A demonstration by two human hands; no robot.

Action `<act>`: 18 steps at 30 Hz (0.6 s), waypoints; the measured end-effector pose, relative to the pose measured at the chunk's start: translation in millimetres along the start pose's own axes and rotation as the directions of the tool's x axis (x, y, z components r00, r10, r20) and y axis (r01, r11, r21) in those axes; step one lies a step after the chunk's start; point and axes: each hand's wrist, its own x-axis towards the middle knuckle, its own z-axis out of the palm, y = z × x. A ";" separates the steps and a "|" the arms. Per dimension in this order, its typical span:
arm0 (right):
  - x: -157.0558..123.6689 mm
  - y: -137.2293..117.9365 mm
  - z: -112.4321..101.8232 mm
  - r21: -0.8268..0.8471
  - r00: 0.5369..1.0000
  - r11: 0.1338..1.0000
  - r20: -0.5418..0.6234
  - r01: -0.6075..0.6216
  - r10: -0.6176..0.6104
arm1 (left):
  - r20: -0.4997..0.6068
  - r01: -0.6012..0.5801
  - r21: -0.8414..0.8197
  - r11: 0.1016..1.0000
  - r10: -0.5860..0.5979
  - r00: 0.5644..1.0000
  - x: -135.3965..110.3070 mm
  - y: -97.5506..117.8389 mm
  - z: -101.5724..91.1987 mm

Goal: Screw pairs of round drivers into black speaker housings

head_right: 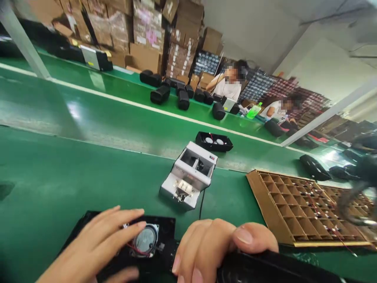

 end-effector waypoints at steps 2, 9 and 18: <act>-1.7 -4.0 6.0 -0.034 0.998 0.998 -0.008 0.062 -0.062 | 0.036 0.020 0.058 0.998 -0.022 0.999 -2.6 -6.7 -4.2; 5.9 7.8 26.1 -0.104 0.982 0.994 -0.190 -0.013 -0.007 | 0.135 0.094 -0.002 0.996 -0.093 0.987 21.8 3.2 5.1; 0.7 32.2 24.6 -0.044 0.971 0.996 -0.233 -0.073 0.061 | 0.326 0.186 -0.091 0.978 -0.147 0.934 33.8 -7.5 10.7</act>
